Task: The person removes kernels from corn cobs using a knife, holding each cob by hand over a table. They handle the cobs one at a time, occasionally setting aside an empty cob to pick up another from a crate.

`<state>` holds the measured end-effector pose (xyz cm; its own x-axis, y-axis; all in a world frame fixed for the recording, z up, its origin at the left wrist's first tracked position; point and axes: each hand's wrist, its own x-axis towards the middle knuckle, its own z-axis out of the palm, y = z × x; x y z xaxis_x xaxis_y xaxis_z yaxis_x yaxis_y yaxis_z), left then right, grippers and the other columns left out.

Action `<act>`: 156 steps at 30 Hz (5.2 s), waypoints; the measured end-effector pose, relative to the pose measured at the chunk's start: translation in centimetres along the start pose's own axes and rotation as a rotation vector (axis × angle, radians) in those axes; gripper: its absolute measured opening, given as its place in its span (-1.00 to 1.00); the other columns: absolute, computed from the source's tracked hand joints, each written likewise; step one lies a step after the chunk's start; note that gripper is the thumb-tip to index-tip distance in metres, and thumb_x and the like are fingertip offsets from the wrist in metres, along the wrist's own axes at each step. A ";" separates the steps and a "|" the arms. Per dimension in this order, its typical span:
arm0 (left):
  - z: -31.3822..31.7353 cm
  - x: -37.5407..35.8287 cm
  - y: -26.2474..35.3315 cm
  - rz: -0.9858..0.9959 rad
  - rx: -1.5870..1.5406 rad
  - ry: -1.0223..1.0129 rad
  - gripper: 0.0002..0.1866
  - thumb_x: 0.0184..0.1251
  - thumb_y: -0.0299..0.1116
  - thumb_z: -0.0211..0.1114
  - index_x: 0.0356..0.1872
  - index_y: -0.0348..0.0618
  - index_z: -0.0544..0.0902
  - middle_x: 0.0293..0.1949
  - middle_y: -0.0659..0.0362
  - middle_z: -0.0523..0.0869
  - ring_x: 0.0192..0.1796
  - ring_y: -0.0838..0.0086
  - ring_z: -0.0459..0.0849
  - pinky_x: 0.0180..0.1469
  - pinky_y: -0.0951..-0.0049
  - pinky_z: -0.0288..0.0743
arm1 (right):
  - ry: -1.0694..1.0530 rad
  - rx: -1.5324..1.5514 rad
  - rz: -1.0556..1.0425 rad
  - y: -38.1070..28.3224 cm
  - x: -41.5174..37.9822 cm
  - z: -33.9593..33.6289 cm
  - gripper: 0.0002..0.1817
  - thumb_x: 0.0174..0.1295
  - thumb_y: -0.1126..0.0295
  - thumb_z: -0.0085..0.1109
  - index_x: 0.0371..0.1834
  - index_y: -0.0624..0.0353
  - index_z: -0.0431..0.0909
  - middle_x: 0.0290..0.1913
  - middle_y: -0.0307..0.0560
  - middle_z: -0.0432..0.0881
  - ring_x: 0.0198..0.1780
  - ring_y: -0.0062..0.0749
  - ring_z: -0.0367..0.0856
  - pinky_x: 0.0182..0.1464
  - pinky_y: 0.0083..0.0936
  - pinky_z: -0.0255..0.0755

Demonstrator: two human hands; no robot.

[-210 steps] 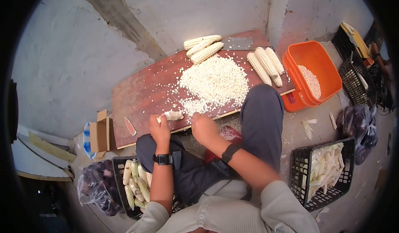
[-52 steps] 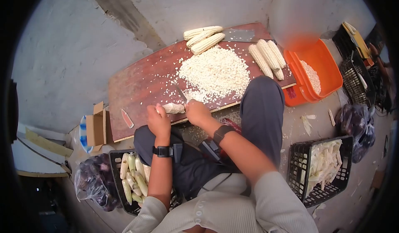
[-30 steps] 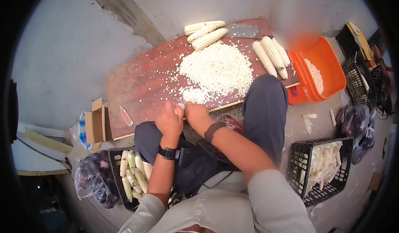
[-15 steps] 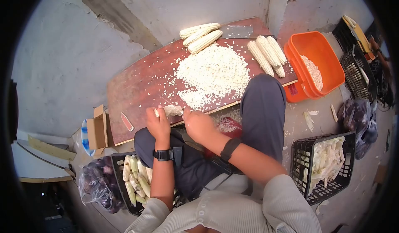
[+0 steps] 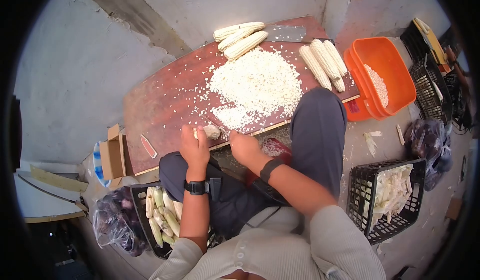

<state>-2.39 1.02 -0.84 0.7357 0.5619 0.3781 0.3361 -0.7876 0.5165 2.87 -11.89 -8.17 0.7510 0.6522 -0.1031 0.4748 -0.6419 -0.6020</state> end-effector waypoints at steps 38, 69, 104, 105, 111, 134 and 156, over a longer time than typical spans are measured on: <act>0.1 0.7 0.1 -0.126 -0.042 0.263 -0.80 0.30 -0.33 0.11 -0.42 -0.27 0.44 -0.39 -0.03 0.45 -0.41 0.04 0.47 -0.37 0.12 0.34 | 0.266 -0.037 -0.252 -6.2 -3.6 -4.1 -0.85 0.31 0.41 -0.10 -0.38 0.24 0.36 -0.63 -0.01 0.54 -0.62 -0.17 0.59 -0.63 -0.32 0.45; 0.2 -1.1 -0.5 -0.001 0.211 -0.471 -0.47 -0.08 -0.24 0.51 -0.04 -0.16 0.53 -0.16 -0.04 0.44 -0.09 0.04 0.54 -0.14 0.14 0.49 | 0.116 0.254 0.132 -0.2 -2.0 -1.2 -0.68 0.34 0.22 -0.06 -0.36 0.31 0.41 -0.44 0.34 0.56 -0.35 0.28 0.54 -0.28 0.04 0.39; -0.9 0.6 -0.8 -0.112 0.000 0.101 -0.75 0.34 -0.29 0.08 -0.19 -0.32 0.44 -0.27 -0.14 0.45 -0.23 -0.11 0.48 -0.22 0.04 0.36 | 0.172 -0.175 -0.147 -5.0 -3.2 -4.4 -0.81 0.31 0.31 -0.02 -0.35 0.21 0.39 -0.57 0.02 0.57 -0.55 -0.11 0.61 -0.53 -0.27 0.48; -0.7 0.6 -0.8 -0.107 -0.005 0.093 -0.74 0.36 -0.28 0.08 -0.20 -0.33 0.43 -0.27 -0.14 0.45 -0.21 -0.09 0.47 -0.18 0.06 0.34 | 0.194 -0.149 -0.152 -5.3 -3.2 -5.1 -0.82 0.31 0.32 -0.04 -0.34 0.22 0.39 -0.57 0.03 0.58 -0.55 -0.12 0.62 -0.54 -0.28 0.49; -0.1 0.8 0.0 -0.100 -0.069 0.121 -0.72 0.38 -0.26 0.08 -0.25 -0.36 0.43 -0.28 -0.12 0.45 -0.19 -0.01 0.45 -0.11 0.14 0.31 | 0.361 -0.039 -0.217 -6.1 -2.4 -6.7 -0.79 0.30 0.30 -0.02 -0.33 0.24 0.38 -0.58 0.05 0.57 -0.55 -0.11 0.63 -0.54 -0.27 0.50; 0.1 0.8 -0.3 -0.104 -0.186 0.137 -0.85 0.13 -0.47 0.09 -0.31 -0.32 0.40 -0.28 -0.06 0.42 -0.19 0.08 0.41 -0.06 0.19 0.29 | -0.014 0.012 0.036 -0.2 0.8 -0.6 -0.81 0.27 0.38 -0.09 -0.30 0.32 0.37 -0.48 0.22 0.61 -0.41 0.12 0.63 -0.36 -0.08 0.49; -0.4 0.3 -1.1 -0.087 0.014 0.095 -0.73 0.36 -0.24 0.07 -0.37 -0.28 0.40 -0.41 -0.11 0.51 -0.33 -0.08 0.50 -0.30 0.03 0.32 | 0.119 -0.088 -0.128 -3.3 -1.7 -1.2 -0.91 0.20 0.45 -0.06 -0.34 0.26 0.36 -0.51 0.08 0.61 -0.49 -0.04 0.64 -0.49 -0.20 0.51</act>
<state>-2.74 2.11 -0.99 0.6446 0.6489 0.4043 0.4047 -0.7383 0.5396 0.64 -11.36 -5.06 0.7285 0.6818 0.0668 0.6039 -0.5932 -0.5323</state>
